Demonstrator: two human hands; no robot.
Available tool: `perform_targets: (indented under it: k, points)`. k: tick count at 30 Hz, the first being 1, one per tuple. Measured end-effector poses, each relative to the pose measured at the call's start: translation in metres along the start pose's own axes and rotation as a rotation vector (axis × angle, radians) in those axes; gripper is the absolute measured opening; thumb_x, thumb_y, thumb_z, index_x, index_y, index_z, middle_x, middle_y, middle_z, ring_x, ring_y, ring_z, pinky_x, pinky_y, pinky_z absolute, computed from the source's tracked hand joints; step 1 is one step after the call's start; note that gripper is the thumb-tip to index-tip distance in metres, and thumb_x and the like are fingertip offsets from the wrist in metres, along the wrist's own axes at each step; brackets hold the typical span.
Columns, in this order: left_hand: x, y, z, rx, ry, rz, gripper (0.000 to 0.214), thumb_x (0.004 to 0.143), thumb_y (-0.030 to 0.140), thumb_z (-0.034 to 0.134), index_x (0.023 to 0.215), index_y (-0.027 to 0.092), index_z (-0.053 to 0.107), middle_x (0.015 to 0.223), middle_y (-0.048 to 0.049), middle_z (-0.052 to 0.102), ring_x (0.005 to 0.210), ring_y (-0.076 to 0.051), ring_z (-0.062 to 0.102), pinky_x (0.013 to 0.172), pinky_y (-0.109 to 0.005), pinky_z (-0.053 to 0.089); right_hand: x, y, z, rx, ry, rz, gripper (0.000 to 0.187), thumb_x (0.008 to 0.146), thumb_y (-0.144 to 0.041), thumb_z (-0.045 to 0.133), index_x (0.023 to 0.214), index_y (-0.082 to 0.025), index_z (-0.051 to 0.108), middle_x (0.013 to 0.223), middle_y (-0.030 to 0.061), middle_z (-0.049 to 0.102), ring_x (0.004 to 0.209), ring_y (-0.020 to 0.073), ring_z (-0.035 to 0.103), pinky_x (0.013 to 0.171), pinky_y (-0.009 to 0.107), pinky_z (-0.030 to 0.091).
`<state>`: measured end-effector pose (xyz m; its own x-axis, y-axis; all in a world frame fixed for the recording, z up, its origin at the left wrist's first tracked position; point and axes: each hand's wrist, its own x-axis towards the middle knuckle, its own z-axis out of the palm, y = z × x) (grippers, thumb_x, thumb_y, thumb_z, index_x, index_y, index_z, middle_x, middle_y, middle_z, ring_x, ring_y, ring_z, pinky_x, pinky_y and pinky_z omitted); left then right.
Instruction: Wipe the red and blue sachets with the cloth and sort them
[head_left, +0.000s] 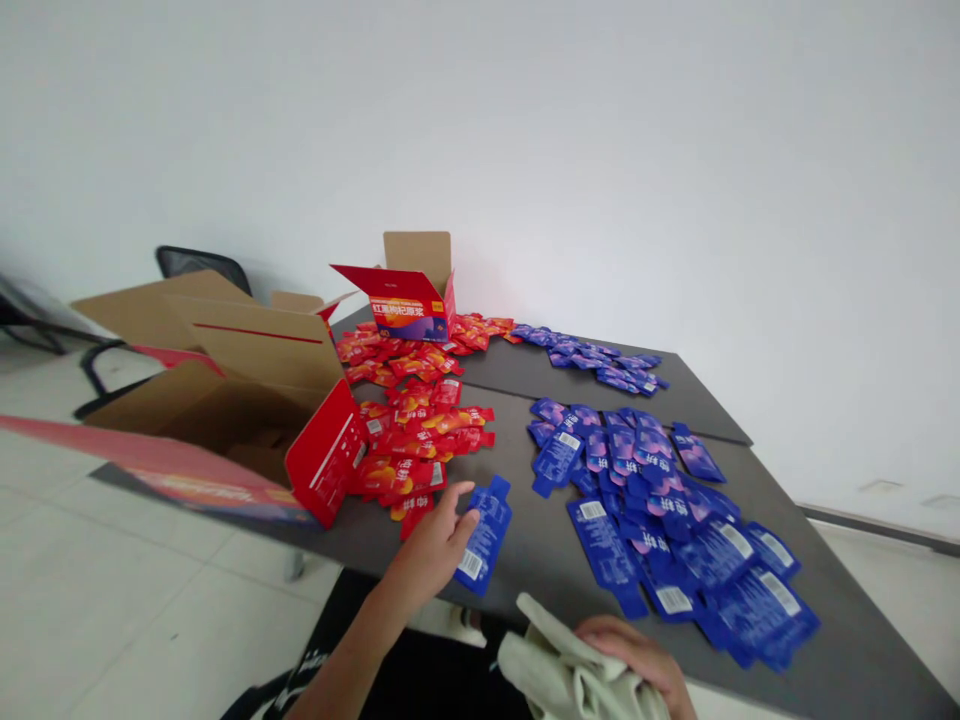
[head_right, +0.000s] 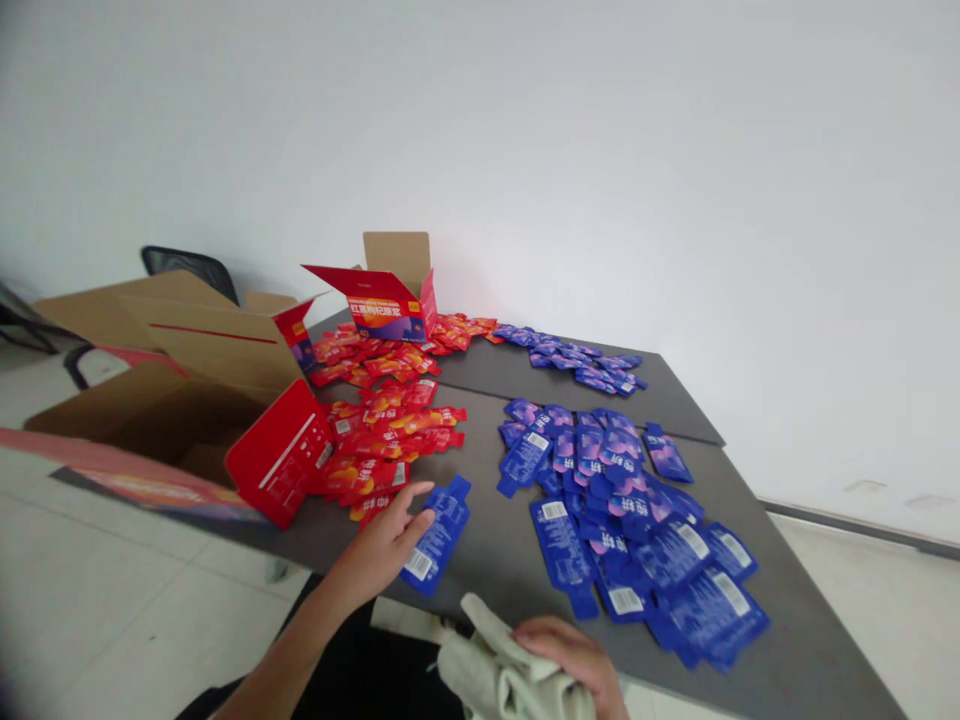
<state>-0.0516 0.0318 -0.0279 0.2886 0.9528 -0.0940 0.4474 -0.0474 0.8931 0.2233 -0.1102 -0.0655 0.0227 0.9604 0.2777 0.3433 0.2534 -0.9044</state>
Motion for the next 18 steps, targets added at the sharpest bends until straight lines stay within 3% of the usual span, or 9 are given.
perform_targets:
  k: [5,10,14,18]
  points:
    - [-0.001,-0.005,0.002,0.247,0.023,0.042,0.06,0.105,0.038,0.037,0.159,0.014,0.031,0.106,-0.0142,0.076,0.098,-0.026,0.075,0.085,-0.035,0.053,0.001,0.008,-0.002,0.003,0.041,0.043,0.039,0.083,-0.065,0.071,0.089,-0.029,0.087,0.089,0.0109,0.083,0.082,0.0317,0.081,0.077,0.037,0.066]
    - [-0.004,-0.017,0.012,0.419,0.041,0.072,0.057,0.107,0.033,0.033,0.16,0.012,0.03,0.119,-0.0189,0.075,0.106,-0.029,0.075,0.089,-0.038,0.055,0.006,0.0,-0.005,0.095,-0.078,-0.162,0.034,0.083,-0.059,0.074,0.099,-0.032,0.086,0.087,0.0101,0.084,0.077,0.0307,0.082,0.067,0.033,0.067]
    - [-0.012,-0.026,0.02,0.464,0.131,0.235,0.054,0.108,0.032,0.035,0.158,0.012,0.035,0.127,-0.0189,0.071,0.112,-0.029,0.071,0.098,-0.044,0.053,0.001,-0.01,0.0,0.076,0.025,-0.137,0.032,0.086,-0.053,0.074,0.112,-0.036,0.082,0.101,0.0092,0.083,0.089,0.0313,0.081,0.076,0.037,0.067]
    - [-0.035,-0.023,0.022,0.493,0.227,0.419,0.054,0.107,0.032,0.043,0.159,0.019,0.035,0.135,-0.0161,0.064,0.123,-0.028,0.062,0.105,-0.05,0.05,-0.009,-0.008,0.007,0.028,0.119,-0.085,0.03,0.084,-0.051,0.075,0.108,-0.035,0.084,0.102,0.0089,0.083,0.093,0.0333,0.08,0.081,0.04,0.066]
